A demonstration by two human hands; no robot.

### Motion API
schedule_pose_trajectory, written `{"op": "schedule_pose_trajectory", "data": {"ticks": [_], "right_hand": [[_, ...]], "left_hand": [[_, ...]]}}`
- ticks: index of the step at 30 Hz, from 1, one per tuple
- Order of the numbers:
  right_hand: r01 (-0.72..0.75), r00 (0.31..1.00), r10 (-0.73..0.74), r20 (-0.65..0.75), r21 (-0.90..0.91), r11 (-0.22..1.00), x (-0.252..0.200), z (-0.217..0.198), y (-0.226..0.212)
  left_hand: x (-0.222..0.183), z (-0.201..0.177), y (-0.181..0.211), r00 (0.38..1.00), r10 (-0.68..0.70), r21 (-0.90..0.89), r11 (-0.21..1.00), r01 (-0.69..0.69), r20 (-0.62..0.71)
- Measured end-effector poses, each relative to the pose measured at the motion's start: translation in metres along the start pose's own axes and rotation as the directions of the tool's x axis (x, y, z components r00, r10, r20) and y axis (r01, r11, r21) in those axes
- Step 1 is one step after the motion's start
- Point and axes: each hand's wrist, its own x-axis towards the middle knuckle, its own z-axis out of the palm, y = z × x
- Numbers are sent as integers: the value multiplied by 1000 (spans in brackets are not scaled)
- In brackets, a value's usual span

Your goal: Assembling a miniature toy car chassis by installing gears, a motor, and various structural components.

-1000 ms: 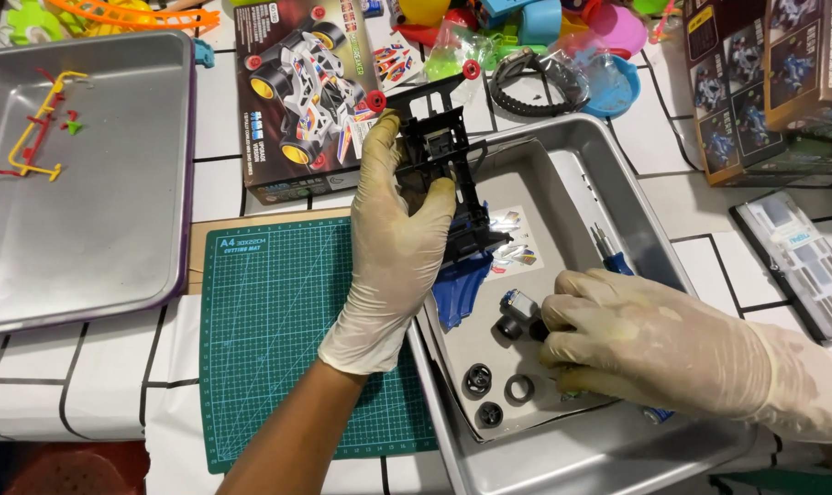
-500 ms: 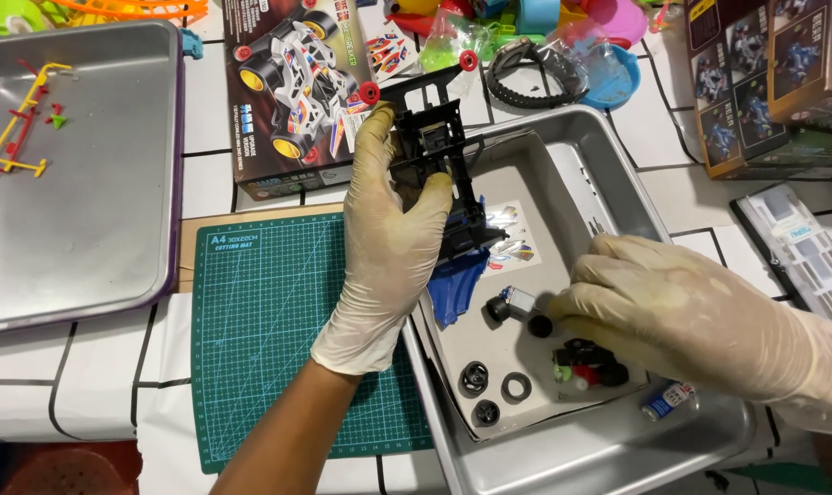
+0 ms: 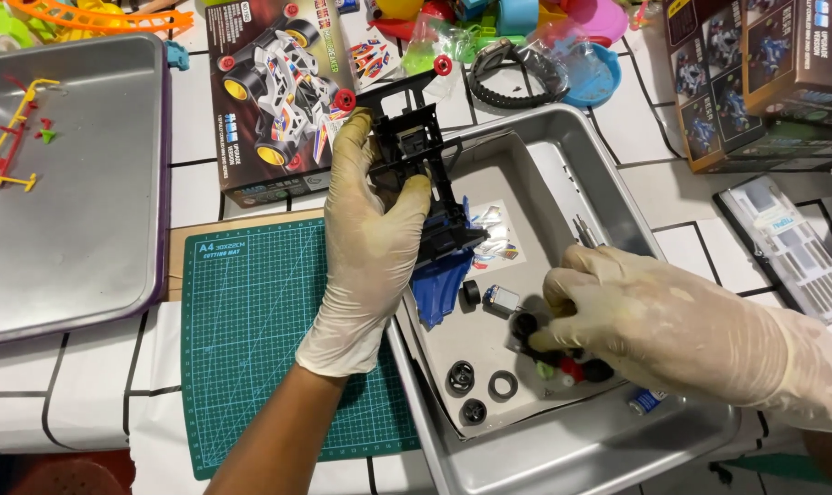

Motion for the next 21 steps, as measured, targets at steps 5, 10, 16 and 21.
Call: {"op": "schedule_pose_trajectory", "data": {"ticks": [5,10,16,21], "right_hand": [[-56,998,56,-11,-46,997,-2,-1,4],[46,996,-44,-74,28,999,4,-6,-6],[-34,995,48,93,-141,989,-4,0,2],[-82,996,85,31,-88,993,-6,-11,3]], "left_hand": [[0,1,0,1000,-9,-46,999,9,-4],[0,0,1,1000,-5,-21,1000,5,5],[1,0,-2,1000,5,-7,1000,-5,1],[0,-1,-3,1000,-15,24,1000,15,0]]}}
